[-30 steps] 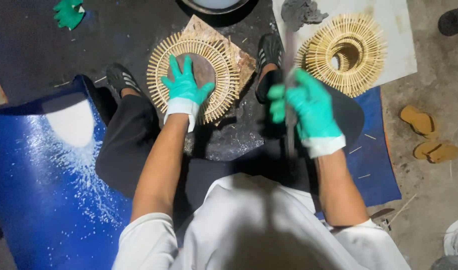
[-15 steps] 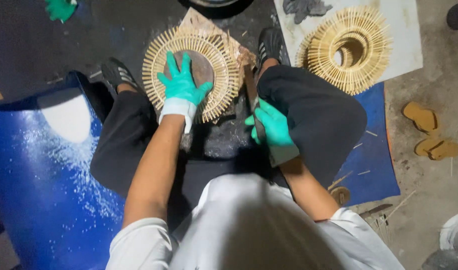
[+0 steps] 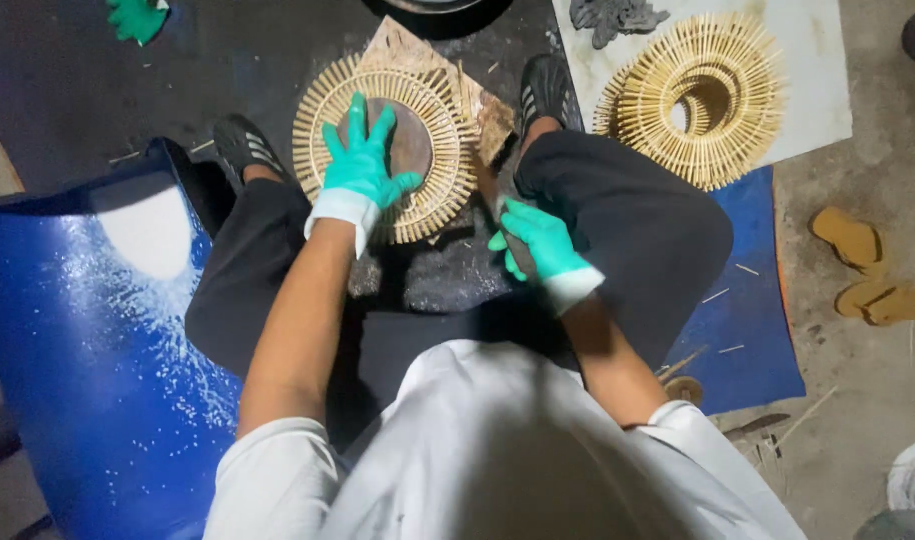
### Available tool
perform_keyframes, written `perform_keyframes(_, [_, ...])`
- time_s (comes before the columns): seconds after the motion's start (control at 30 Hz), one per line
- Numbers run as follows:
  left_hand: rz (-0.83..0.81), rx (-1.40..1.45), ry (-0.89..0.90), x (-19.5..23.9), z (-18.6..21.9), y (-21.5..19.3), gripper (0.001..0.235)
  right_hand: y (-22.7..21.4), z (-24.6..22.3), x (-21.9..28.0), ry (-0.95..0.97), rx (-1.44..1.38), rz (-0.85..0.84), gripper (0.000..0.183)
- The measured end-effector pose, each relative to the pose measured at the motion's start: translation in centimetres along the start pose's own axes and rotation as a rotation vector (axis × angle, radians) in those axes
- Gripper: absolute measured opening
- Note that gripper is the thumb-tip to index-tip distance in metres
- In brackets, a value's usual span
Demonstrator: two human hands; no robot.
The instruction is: The person is using hand tools to assemble and refine the surface of a bamboo lampshade.
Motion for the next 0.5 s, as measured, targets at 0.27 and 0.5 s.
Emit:
perform_keyframes(0.27, [-0.042, 0.060, -0.116, 1.3, 0.7, 0.5, 0.112, 0.4, -1.7, 1.4, -0.004, 0.015, 0.014, 0.050])
perform_keyframes(0.5, [0.027, 0.116, -0.225, 1.9, 0.3, 1.5, 0.118, 0.7, -2.5, 1.7, -0.021, 0.014, 0.025, 0.048])
Point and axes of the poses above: each hand's wrist, its own x-axis away from the middle knuckle, its own y-axis out of the palm, z = x × y, the point moved 3 cm from there along -x, towards the middle knuckle, and after that the axes turned 4 degrees about -y, right-handed, at the moved point
